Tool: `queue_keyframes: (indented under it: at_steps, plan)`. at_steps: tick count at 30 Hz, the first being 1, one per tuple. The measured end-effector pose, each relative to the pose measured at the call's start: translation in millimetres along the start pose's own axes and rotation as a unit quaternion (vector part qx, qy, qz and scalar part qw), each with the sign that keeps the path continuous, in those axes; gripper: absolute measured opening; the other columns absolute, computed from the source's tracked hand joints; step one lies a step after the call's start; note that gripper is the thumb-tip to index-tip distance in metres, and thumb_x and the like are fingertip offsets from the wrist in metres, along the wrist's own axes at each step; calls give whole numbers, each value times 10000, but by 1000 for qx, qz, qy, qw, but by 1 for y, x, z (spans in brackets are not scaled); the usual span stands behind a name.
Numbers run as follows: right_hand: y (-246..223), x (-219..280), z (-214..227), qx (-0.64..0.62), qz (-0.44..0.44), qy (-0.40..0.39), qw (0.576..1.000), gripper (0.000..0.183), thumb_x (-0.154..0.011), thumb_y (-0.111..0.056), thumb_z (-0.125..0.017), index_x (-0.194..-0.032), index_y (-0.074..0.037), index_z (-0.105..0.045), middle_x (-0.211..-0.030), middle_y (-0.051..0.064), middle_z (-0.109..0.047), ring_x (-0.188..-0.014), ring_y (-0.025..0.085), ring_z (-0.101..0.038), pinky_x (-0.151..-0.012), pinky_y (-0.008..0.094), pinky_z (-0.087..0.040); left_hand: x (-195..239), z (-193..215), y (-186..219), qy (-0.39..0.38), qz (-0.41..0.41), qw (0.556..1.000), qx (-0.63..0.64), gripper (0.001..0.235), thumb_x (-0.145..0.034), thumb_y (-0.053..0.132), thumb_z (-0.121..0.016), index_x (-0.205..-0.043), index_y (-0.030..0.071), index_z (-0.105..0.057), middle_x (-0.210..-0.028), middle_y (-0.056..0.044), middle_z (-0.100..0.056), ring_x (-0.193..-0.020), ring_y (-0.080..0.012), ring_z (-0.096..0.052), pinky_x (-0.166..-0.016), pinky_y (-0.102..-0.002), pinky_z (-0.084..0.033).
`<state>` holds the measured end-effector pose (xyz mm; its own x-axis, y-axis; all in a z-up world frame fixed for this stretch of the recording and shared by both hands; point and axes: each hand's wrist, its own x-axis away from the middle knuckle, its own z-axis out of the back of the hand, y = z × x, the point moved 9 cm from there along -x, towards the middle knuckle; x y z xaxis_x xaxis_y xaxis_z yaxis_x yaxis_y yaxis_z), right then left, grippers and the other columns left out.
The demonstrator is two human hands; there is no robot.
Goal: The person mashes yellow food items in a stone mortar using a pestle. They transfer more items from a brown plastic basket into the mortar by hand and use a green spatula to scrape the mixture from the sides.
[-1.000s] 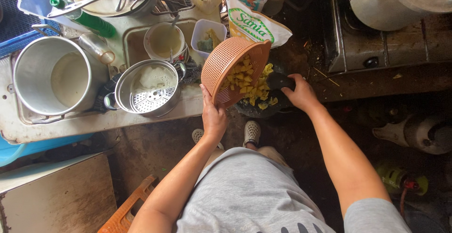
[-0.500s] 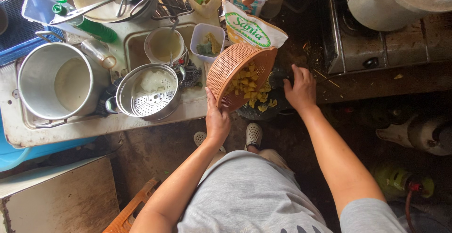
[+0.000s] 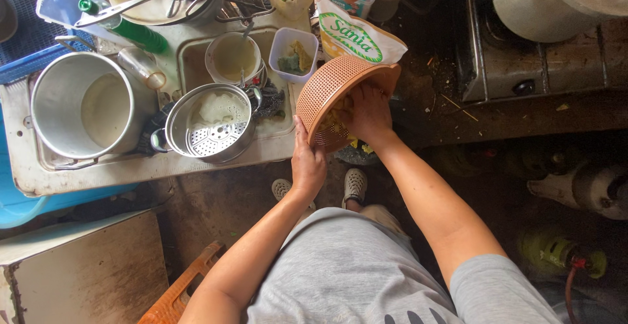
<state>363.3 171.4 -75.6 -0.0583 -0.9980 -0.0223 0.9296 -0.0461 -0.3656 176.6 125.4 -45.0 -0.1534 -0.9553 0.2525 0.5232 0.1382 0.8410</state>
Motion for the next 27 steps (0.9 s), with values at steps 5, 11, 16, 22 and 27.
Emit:
queue_keyframes:
  at_steps: [5,11,16,22,27]
  plan:
    - [9,26,-27,16,5,-29,999,408,-953,-399,-719,-1133,-38,-652,-1165,202,-604,-1122,385,-588,-1013,523,-460,-3,-1,-5,-1,6,1000,-13,839,-922,18,-488,-1626,38,-31,-1671,-243,-227,-1448,-407,-408,-1148,-417,-399]
    - [15,45,-17,30,22,5,999,419,-809,-247,-722,-1172,-41,-688,-1186,195,-577,-1121,388,-554,-912,525,-457,-6,-3,-5,-5,19,1000,-3,833,-924,30,-480,-1624,43,-27,-1670,-232,-229,-1428,-391,-442,-1123,-406,-437]
    - [17,56,-5,18,-11,-25,999,464,-834,-227,-723,-1268,-86,-635,-1277,176,-558,-1185,372,-537,-1006,517,-449,-8,-3,-3,0,-4,1000,-17,834,-928,17,-484,-1623,19,-22,-1675,-252,-195,-1450,-404,-409,-1149,-410,-412]
    - [-8,36,-8,-11,8,8,1000,725,-786,-350,-779,-1376,-35,-499,-1301,220,-524,-1225,409,-507,-1019,554,-406,-3,-5,1,8,-27,999,-18,839,-916,-5,-476,-1630,-1,-34,-1687,-249,-177,-1491,-408,-353,-1182,-416,-379]
    - [-17,30,-25,-8,16,69,997,845,-729,-380,-785,-1394,32,-466,-1348,278,-486,-1189,436,-494,-970,561,-378,2,1,16,13,-5,1000,14,837,-909,18,-477,-1615,5,-27,-1675,-241,-213,-1440,-390,-427,-1108,-408,-452]
